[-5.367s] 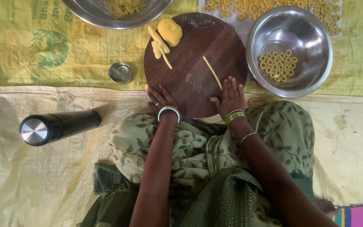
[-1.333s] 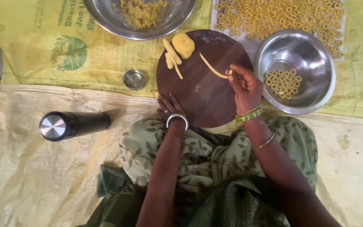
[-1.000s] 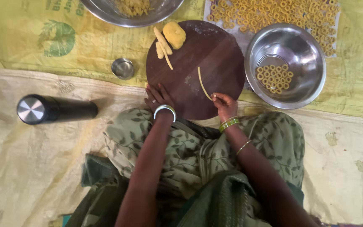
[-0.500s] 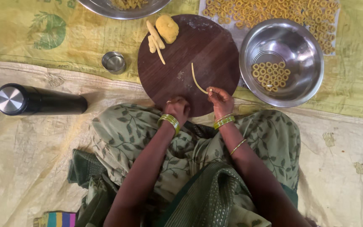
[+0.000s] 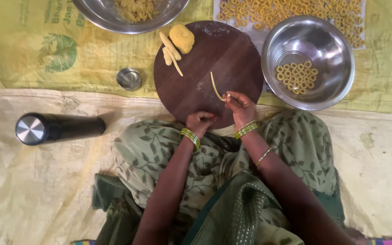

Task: The person sits on the floor and rolls small pieces of yellow dough into thin strips on a wooden board. They then join the ends to form rings and place them into a metal bowl. The process is repeated continuously with additional dough pieces.

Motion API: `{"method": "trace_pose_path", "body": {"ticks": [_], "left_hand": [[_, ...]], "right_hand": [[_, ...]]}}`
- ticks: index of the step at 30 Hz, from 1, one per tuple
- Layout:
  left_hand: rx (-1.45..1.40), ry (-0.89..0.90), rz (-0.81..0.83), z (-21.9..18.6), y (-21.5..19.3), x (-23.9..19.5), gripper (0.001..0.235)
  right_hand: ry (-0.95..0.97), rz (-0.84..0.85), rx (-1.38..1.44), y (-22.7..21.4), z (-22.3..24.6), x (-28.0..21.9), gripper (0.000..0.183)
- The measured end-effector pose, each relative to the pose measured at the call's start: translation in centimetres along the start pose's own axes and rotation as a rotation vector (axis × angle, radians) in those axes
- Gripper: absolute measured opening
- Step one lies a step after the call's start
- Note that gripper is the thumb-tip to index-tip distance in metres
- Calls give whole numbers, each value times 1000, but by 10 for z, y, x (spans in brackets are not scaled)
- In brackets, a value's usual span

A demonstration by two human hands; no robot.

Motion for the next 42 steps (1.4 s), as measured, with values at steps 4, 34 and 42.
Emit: {"method": "trace_pose_path", "body": {"ticks": [4,34,42], "left_hand": [[-413,-536,140,3,5,-1,43],[-381,47,-195,-19,5,-4,22],[-285,-144,-163,5,4,7,23]], "right_hand": [[43,85,-41,16,12,-27,26],[286,120,93,-21,-23,-29,17],[246,141,-82,-15,-32,-31,22]]}}
Point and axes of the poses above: each hand's wrist, its own x-axis towards the middle knuckle, its own y-axis out of the palm, z = x × y, the point moved 2 cm from there along x, towards the middle knuckle, and after that the axes turned 12 degrees about -z, right-handed, at the moved point
